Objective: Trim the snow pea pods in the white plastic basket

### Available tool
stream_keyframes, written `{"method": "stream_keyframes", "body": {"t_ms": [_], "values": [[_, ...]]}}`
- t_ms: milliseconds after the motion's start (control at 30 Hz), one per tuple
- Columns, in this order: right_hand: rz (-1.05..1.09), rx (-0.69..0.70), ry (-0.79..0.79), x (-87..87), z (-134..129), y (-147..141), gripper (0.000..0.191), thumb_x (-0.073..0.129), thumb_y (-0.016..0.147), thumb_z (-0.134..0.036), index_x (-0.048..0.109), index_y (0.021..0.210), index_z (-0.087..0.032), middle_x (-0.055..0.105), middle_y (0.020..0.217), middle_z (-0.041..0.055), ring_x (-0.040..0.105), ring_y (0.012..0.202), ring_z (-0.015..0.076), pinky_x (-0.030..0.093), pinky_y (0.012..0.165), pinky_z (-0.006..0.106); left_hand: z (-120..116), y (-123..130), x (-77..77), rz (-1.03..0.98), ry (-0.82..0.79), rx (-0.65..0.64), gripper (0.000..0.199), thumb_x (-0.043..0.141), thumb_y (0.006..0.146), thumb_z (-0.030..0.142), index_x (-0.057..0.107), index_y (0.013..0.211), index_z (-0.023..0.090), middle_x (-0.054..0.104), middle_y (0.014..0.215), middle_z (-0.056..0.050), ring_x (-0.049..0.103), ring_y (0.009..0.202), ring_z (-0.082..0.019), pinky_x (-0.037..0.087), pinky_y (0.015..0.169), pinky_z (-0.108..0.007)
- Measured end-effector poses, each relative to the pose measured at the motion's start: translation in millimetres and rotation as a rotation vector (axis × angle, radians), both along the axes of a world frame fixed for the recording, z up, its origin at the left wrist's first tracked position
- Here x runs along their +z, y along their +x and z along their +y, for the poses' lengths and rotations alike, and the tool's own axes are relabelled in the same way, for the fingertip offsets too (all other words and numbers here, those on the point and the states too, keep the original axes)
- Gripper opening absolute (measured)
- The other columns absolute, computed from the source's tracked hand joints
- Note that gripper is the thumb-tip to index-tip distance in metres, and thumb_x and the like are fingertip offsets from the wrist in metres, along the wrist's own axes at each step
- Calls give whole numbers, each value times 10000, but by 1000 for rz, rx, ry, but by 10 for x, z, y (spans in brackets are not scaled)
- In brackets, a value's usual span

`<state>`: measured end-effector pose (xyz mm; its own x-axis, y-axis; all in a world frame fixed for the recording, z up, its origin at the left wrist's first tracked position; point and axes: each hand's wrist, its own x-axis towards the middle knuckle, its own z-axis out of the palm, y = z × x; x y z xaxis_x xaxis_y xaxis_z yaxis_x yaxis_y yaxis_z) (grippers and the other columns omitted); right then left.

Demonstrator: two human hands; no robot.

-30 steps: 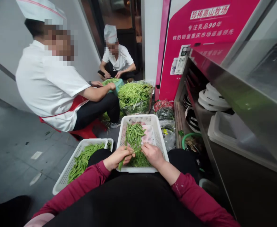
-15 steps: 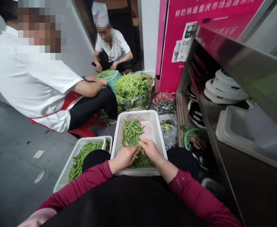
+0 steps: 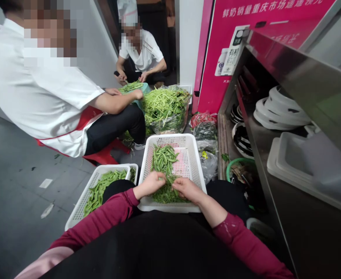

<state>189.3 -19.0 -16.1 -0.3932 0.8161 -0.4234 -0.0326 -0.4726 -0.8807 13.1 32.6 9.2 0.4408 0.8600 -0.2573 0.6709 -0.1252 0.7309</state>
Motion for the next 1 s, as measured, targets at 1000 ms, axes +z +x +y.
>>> {"method": "stream_keyframes", "body": {"t_ms": [1000], "values": [[-417, -648, 525, 385, 35, 26, 267, 367, 839, -399, 542, 789, -203, 587, 688, 20, 512, 551, 138, 414, 540, 271, -153, 114, 43, -948, -700, 337, 204, 549, 718, 341, 480, 719, 148, 340, 461, 78, 279, 343, -38, 178, 348, -176]]}}
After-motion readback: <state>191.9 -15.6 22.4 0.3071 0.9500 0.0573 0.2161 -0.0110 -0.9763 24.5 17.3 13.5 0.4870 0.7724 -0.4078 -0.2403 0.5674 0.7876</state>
